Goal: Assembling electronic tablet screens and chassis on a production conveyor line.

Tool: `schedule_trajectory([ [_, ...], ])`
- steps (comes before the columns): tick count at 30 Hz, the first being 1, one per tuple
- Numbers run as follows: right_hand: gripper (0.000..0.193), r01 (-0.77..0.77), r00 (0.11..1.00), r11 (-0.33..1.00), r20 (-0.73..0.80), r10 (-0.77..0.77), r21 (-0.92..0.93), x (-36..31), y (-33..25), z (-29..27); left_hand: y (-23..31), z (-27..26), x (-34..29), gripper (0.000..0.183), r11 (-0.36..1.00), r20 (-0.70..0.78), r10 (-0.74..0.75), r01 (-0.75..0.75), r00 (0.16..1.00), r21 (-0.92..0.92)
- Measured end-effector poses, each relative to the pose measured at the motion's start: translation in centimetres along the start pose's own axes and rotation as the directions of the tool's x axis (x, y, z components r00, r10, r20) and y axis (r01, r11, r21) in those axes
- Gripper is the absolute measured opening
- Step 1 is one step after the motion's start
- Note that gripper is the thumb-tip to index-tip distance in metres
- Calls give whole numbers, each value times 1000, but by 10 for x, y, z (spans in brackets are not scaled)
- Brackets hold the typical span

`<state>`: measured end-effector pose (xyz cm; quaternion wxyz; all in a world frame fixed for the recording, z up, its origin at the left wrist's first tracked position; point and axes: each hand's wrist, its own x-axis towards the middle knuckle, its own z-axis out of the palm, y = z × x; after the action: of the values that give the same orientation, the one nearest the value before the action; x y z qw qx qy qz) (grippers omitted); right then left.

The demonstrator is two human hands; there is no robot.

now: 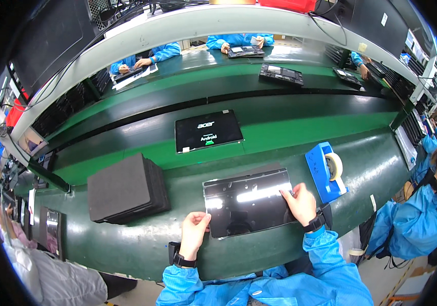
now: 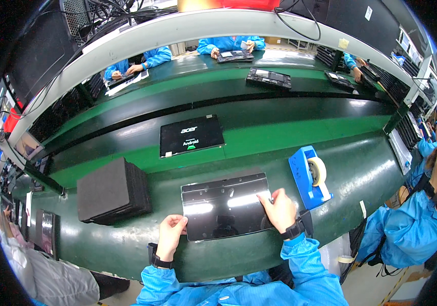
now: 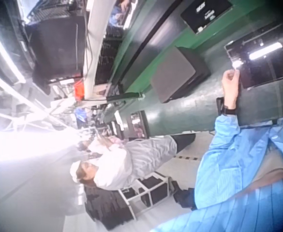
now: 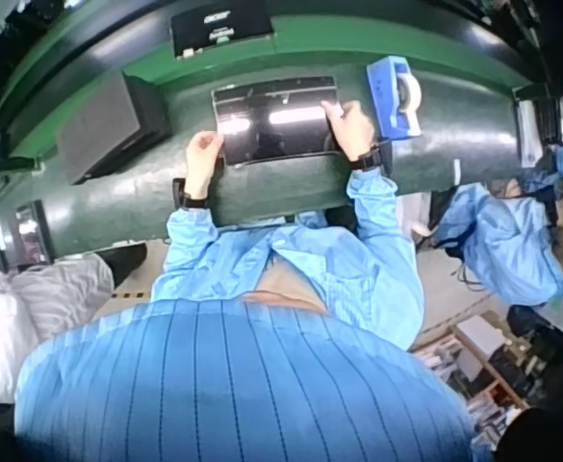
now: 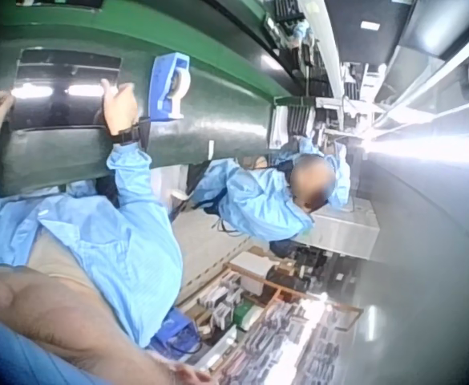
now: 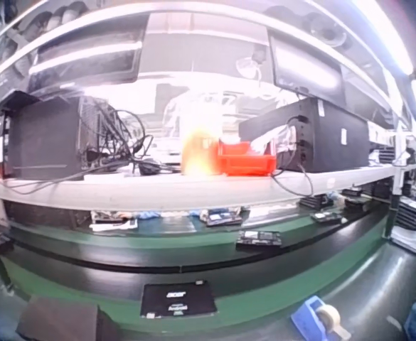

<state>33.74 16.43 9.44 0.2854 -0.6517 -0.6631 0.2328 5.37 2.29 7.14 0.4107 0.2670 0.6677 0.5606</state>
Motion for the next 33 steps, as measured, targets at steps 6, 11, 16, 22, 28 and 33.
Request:
schedule_trajectory([
  [6,46,93,991,974,-75,-110,-206,-13,11,9,11,-4,8,24,983,139,-116,94,983,158],
  [11,48,94,989,968,-86,-117,-231,-9,9,8,16,10,8,29,966,178,44,-88,983,245],
  [16,48,86,989,986,-107,-102,-143,-8,8,10,27,19,2,15,987,198,131,-108,971,-123],
  [22,46,23,1000,998,-11,-23,55,-7,14,-6,30,22,-6,7,937,217,153,-72,964,-341],
  [28,40,-84,890,766,393,-230,637,-24,14,-53,29,17,-12,11,900,232,88,22,969,-435],
  [33,33,-98,918,716,340,-203,691,-36,11,-42,30,14,-13,14,927,229,110,-17,967,-374],
])
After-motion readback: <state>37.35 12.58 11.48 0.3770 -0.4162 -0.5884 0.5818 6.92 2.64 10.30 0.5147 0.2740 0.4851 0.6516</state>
